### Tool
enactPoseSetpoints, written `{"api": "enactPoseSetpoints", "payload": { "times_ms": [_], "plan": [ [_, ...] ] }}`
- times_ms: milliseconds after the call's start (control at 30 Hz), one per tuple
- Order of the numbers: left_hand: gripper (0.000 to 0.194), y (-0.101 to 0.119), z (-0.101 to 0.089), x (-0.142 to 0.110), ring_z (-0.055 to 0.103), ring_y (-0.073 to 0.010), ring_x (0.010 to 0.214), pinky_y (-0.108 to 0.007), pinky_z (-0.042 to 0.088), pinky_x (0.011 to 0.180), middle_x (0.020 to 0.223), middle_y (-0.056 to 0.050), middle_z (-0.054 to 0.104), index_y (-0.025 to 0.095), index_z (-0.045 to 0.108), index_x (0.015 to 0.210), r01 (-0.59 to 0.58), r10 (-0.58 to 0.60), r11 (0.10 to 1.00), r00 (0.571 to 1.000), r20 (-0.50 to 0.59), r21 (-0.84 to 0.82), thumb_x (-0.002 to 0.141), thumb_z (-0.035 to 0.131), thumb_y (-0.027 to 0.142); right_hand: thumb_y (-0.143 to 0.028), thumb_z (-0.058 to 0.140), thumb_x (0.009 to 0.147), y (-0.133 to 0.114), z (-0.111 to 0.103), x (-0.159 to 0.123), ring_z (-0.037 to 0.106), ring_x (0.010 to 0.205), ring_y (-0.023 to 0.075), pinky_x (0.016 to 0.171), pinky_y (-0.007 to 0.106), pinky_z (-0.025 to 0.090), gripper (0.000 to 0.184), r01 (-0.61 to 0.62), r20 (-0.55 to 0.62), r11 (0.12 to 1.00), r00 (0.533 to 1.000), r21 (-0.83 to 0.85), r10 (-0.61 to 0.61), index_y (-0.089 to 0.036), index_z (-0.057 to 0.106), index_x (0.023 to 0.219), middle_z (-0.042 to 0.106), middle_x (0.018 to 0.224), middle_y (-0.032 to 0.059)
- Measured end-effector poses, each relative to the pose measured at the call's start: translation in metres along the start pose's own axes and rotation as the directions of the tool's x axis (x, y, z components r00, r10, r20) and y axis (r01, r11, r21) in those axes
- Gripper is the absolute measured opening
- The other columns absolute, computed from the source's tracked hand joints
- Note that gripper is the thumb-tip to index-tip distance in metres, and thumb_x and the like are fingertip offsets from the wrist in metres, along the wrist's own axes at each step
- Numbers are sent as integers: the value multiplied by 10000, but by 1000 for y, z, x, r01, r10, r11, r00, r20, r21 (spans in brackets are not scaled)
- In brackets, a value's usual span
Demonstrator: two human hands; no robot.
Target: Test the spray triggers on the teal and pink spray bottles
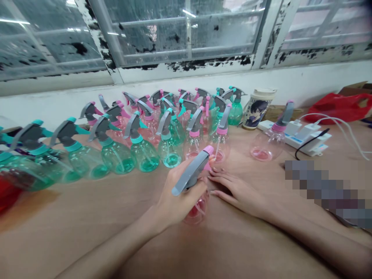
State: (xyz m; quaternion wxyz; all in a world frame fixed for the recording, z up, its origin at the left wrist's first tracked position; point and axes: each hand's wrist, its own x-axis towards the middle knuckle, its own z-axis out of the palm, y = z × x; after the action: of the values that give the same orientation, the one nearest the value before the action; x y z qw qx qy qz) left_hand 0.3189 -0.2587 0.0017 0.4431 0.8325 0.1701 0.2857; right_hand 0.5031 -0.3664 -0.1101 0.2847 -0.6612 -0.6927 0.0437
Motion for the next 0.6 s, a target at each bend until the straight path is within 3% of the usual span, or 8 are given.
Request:
{"api": "enactPoseSetpoints", "payload": {
  "times_ms": [333, 600],
  "plan": [
    [52, -5, 0, 2, 520, -167, 634, -295, 453, 562, 661, 15, 533, 241, 533, 716, -73, 75, 996, 997, -34, 53, 735, 495, 210, -399, 563, 936, 0, -3, 2, 491, 1326, 267, 1108, 524, 390, 402, 11, -4, 1000, 1000, 26, -11, -224, 603, 1295, 585, 1382, 104],
    [69, -4, 1, 2, 569, -173, 679, -302, 442, 596, 734, 13, 592, 237, 536, 737, -35, 35, 999, 999, -14, -1, 722, 483, 195, -387, 555, 941, 2, -3, 2, 489, 1328, 259, 1117, 521, 380, 406, 11, -2, 999, 1000, 36, -10, -235, 587, 1317, 584, 1385, 90]
  ]
}}
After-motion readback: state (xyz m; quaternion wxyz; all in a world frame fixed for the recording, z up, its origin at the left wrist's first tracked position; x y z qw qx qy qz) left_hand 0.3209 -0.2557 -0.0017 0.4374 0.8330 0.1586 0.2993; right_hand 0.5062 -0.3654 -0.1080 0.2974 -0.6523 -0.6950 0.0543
